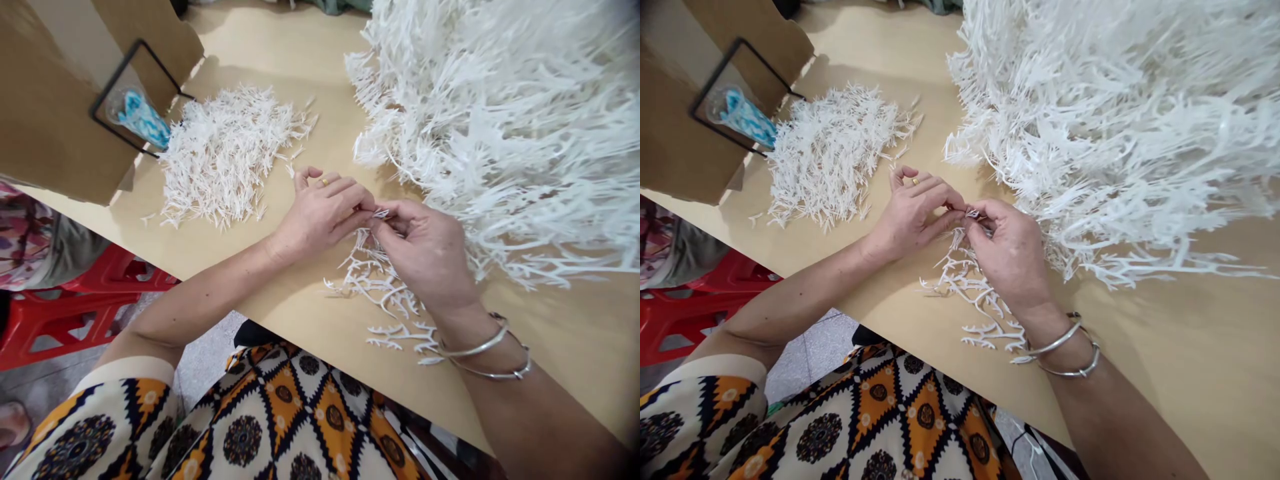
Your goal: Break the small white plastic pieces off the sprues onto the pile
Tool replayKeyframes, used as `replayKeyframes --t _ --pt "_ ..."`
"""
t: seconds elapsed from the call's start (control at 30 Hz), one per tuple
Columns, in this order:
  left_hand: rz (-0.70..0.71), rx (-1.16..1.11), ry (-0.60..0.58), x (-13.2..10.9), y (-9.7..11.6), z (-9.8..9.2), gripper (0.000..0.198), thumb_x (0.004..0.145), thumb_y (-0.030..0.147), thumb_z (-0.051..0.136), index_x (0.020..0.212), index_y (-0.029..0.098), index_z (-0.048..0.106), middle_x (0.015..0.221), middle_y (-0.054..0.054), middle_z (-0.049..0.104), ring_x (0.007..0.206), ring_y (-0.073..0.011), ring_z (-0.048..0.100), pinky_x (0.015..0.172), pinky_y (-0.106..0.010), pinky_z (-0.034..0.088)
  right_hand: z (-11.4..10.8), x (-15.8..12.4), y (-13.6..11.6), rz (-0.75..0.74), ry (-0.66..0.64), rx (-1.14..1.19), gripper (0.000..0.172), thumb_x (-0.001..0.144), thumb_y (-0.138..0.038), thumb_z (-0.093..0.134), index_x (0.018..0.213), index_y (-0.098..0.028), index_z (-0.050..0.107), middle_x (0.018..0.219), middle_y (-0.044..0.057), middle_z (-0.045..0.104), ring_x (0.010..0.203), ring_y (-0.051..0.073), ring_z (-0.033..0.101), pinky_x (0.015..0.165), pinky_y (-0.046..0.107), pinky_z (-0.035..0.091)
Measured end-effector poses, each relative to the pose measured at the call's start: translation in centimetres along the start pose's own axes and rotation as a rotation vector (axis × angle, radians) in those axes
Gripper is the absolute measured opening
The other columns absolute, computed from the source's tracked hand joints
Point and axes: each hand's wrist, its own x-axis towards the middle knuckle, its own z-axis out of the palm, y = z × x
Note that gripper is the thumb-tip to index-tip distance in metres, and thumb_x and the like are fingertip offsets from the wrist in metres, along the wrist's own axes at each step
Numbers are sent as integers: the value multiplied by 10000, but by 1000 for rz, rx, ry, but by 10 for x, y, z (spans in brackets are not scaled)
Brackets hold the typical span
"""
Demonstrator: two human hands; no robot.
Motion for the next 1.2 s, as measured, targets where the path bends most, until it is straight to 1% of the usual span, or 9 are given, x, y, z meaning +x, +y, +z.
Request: replayKeyframes --t 0.17,0.27,0.37,0.53,0.63,0.73,0.83,1.0,1.2 --pt "-94 -48 50 1 -1 -6 305 1097 467 440 1059 241 642 1029 -1 750 948 -154 681 1063 -417 298 1 0 -2 92 34 26 163 858 -245 741 1020 -267 743 810 20 780 658 215 734 603 360 579" --pt "-63 -86 41 1 1 -5 397 1045 611 496 1121 246 632 1084 -14 748 971 -163 685 1060 -418 303 2 -1 0 69 43 15 194 856 -253 742 1048 -264 718 923 40 800 755 231 769 664 377 613" --pt "-31 -94 -17 1 2 0 447 1024 666 492 1102 251 639 1079 -18 750 1011 -183 687 1072 -433 293 3 -2 3 18 53 -25 335 840 -220 734 1163 -274 664 1020 49 811 899 250 777 755 397 629" --pt "-61 -109 -32 2 6 2 355 1076 549 465 1027 252 653 1035 -1 754 1003 -179 685 1065 -435 302 2 -2 -1 19 27 -120 400 854 -179 683 1232 -282 601 872 12 789 737 205 725 722 378 595" --pt "-108 -166 -15 3 5 -1 319 1077 505 486 1005 242 652 990 1 751 951 -167 681 1010 -412 349 3 -3 -2 5 34 -71 355 869 -201 687 1203 -278 595 905 19 778 770 200 734 755 380 602" --pt "-122 -228 7 3 3 -4 344 1077 509 479 955 236 648 960 -6 745 914 -161 675 973 -396 397 4 -3 -1 -13 38 3 172 923 -272 672 1085 -272 614 936 37 762 833 208 751 780 383 612" --pt "-124 -251 7 4 1 -3 336 1073 493 486 916 237 637 939 -13 740 884 -160 664 931 -376 455 4 -4 0 -31 28 2 64 958 -320 647 993 -274 621 874 27 730 780 203 735 750 381 607" --pt "-190 -239 57 5 3 2 223 1063 364 518 915 244 633 958 -12 713 868 -152 634 898 -357 513 5 -2 2 -40 35 -54 56 967 -333 633 962 -278 622 783 14 684 699 205 692 700 386 587" --pt "-248 -196 85 4 12 6 261 1095 370 454 980 255 658 953 -46 664 915 -183 627 862 -372 516 9 -3 0 -61 66 -75 116 983 -358 610 910 -267 604 728 5 636 636 184 647 647 368 558"
